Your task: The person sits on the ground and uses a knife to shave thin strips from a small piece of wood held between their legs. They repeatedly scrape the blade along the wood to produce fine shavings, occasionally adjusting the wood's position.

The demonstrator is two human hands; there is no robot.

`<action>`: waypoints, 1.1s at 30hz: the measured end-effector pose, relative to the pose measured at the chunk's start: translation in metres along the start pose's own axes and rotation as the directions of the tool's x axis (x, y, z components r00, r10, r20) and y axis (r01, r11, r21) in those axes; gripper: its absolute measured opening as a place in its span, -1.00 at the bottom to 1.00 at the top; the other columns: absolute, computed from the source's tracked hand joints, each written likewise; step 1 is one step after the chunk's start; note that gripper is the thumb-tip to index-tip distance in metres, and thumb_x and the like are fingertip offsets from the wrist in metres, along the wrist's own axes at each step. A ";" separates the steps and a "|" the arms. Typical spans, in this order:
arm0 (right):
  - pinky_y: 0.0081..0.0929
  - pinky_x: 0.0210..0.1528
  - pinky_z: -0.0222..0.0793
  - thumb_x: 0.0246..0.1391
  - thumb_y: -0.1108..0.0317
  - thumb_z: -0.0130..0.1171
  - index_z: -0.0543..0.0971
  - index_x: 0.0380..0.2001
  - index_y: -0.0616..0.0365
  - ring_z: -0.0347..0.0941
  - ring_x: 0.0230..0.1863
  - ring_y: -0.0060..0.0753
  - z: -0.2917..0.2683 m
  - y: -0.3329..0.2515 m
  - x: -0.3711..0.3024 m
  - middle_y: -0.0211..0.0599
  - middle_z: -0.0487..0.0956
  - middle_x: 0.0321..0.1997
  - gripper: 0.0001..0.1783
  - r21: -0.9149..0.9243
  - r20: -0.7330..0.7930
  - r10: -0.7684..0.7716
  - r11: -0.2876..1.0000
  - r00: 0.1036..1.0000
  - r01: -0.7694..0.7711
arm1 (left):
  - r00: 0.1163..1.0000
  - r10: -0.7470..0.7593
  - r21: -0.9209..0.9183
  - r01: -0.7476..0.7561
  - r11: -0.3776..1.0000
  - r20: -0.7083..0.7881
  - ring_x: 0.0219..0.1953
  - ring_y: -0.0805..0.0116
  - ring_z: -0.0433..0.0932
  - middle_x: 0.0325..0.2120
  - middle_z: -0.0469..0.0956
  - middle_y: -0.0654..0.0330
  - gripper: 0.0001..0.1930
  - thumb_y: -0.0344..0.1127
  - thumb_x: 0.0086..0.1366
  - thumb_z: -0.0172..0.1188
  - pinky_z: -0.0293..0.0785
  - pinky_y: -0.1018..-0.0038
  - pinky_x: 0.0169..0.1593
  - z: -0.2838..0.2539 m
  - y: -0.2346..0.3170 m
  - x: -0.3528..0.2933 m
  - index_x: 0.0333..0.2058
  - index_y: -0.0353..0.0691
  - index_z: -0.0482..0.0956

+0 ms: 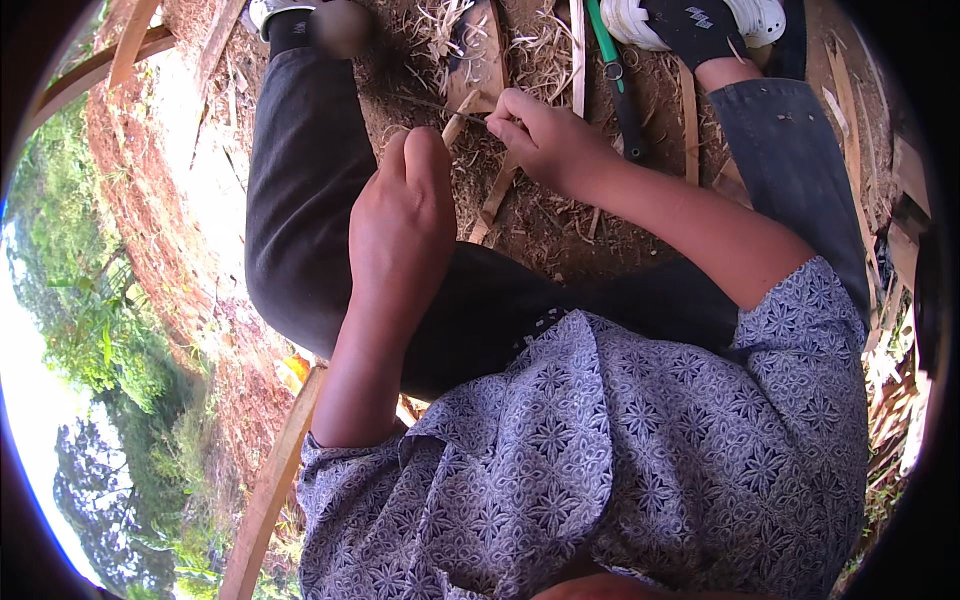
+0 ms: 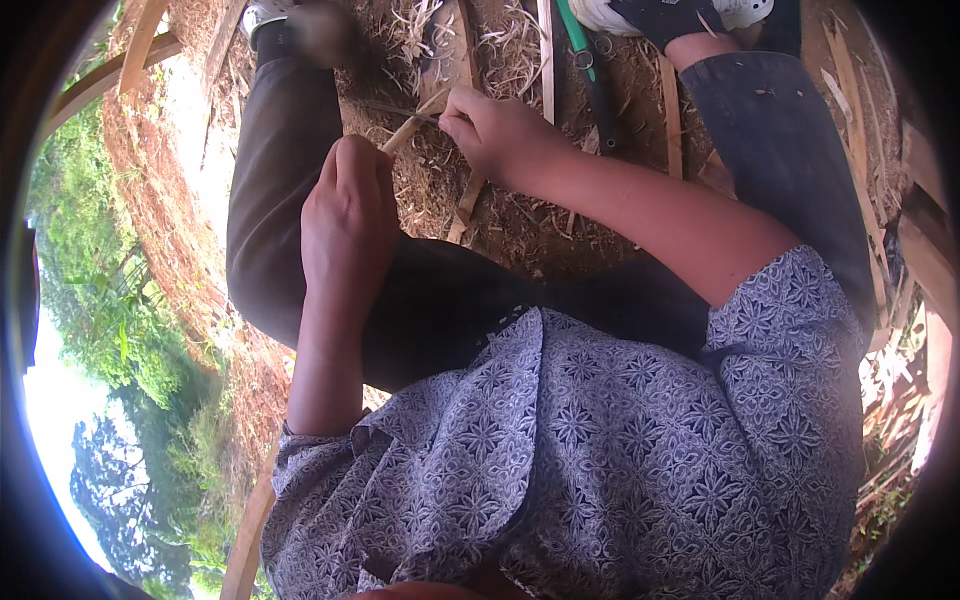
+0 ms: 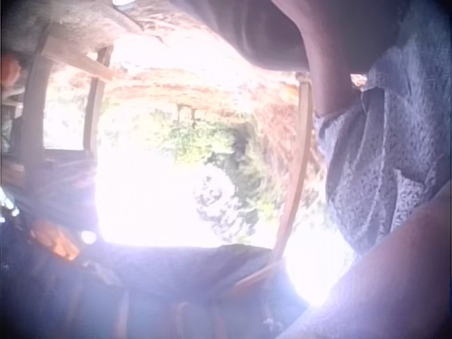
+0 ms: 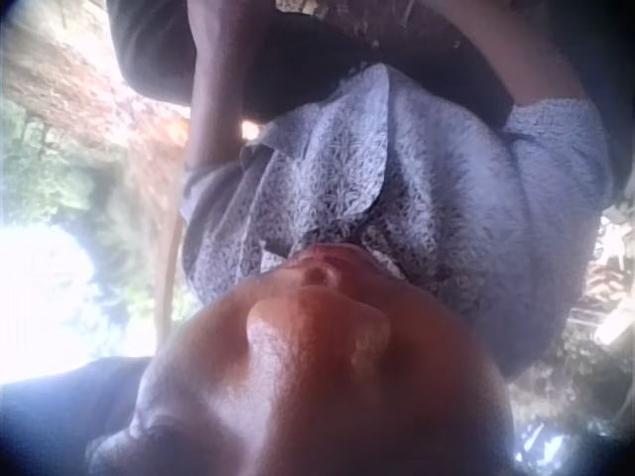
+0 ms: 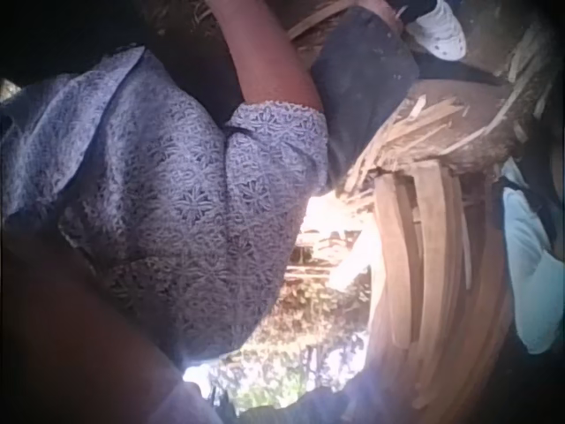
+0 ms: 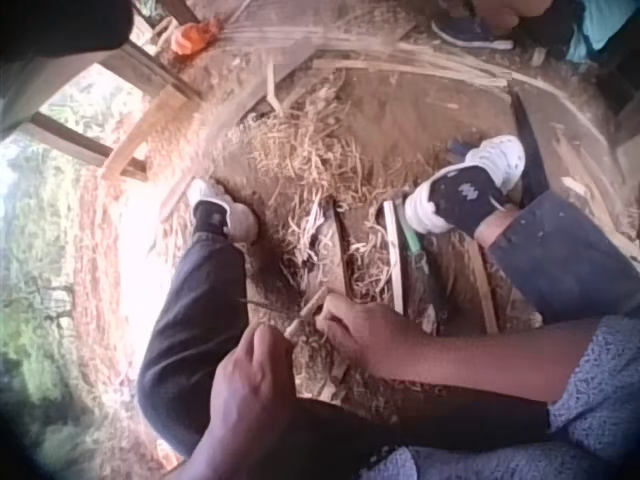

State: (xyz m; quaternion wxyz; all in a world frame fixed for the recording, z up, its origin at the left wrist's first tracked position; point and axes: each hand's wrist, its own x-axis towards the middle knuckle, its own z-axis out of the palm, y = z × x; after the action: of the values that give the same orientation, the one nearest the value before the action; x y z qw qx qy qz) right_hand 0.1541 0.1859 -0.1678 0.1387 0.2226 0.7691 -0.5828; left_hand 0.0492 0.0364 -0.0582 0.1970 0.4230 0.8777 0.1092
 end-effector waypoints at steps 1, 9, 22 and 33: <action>-0.18 -0.29 0.40 0.45 0.12 0.00 0.48 -0.12 0.11 0.60 -0.38 -0.09 -0.001 -0.012 -0.006 -0.15 0.60 -0.44 -0.72 0.038 -0.003 -0.089 0.995 0.996 0.089 | 1.000 -0.003 -0.003 0.003 1.000 0.009 -0.35 -0.20 0.56 -0.34 0.46 -0.08 -0.91 -0.50 0.33 0.05 0.48 0.03 -0.32 0.000 0.000 -0.003 -0.26 -0.26 0.31; -0.18 -0.27 0.45 0.43 0.15 0.06 0.48 -0.13 0.13 0.64 -0.29 0.03 -0.003 -0.004 -0.004 -0.08 0.65 -0.37 -0.75 0.020 0.001 -0.055 0.998 0.998 0.055 | 0.998 0.032 0.024 -0.034 0.999 0.058 -0.34 -0.14 0.58 -0.30 0.47 -0.03 -0.91 -0.47 0.33 0.05 0.50 0.05 -0.30 0.001 0.006 -0.005 -0.23 -0.23 0.33; -0.08 -0.25 0.45 0.41 0.15 0.07 0.47 -0.13 0.14 0.61 -0.28 0.14 -0.006 -0.008 -0.012 -0.05 0.62 -0.42 -0.74 0.017 0.008 -0.096 0.995 0.995 0.096 | 0.995 0.073 0.013 -0.074 0.997 0.068 -0.34 -0.18 0.57 -0.31 0.51 -0.04 -0.94 -0.50 0.35 0.08 0.49 0.04 -0.30 0.003 0.010 -0.010 -0.29 -0.28 0.37; -0.07 -0.25 0.44 0.43 0.14 0.05 0.47 -0.13 0.12 0.62 -0.25 0.11 -0.009 0.003 -0.008 -0.06 0.63 -0.39 -0.75 -0.007 0.005 -0.118 0.993 0.993 0.118 | 0.996 0.071 0.017 -0.072 0.997 0.053 -0.34 -0.16 0.57 -0.33 0.49 -0.03 -0.93 -0.47 0.35 0.08 0.48 0.06 -0.31 0.004 0.008 -0.009 -0.27 -0.24 0.36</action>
State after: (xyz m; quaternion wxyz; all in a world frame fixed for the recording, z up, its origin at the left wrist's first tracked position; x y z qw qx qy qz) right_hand 0.1628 0.1931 -0.1638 0.1065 0.1747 0.7828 -0.5876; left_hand 0.0611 0.0346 -0.0566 0.2120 0.4586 0.8576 0.0966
